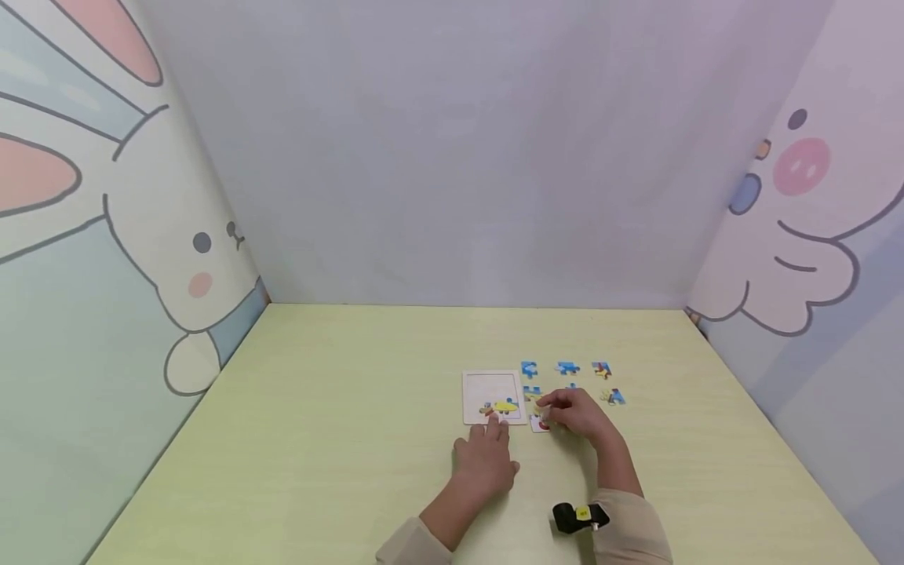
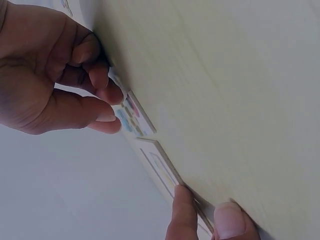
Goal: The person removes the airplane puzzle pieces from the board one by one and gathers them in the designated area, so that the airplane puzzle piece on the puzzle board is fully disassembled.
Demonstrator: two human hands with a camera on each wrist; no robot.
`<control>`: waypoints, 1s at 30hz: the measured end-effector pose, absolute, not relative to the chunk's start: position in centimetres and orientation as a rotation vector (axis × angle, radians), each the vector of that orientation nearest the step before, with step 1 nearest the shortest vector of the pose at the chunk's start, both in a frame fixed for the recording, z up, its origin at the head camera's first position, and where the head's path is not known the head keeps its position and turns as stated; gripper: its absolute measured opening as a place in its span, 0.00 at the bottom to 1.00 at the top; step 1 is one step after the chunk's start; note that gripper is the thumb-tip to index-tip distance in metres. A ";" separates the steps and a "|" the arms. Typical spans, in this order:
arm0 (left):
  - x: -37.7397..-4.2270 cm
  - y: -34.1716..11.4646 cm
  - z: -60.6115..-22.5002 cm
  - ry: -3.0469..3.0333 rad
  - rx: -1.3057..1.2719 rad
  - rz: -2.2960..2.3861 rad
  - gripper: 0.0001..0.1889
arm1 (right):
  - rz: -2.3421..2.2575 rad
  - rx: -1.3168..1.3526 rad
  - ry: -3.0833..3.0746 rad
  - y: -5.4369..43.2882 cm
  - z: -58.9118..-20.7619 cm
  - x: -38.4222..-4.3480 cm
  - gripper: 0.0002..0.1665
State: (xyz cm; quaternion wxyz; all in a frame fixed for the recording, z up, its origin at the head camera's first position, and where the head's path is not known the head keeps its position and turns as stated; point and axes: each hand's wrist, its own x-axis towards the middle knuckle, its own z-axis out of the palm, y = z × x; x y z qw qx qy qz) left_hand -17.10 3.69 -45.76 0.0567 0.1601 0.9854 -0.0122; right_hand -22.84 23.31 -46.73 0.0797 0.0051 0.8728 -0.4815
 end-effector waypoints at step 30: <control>-16.7 4.5 -44.7 2.989 0.510 -0.037 0.34 | -1.416 -0.221 2.679 22.5 -44.7 -24.7 0.12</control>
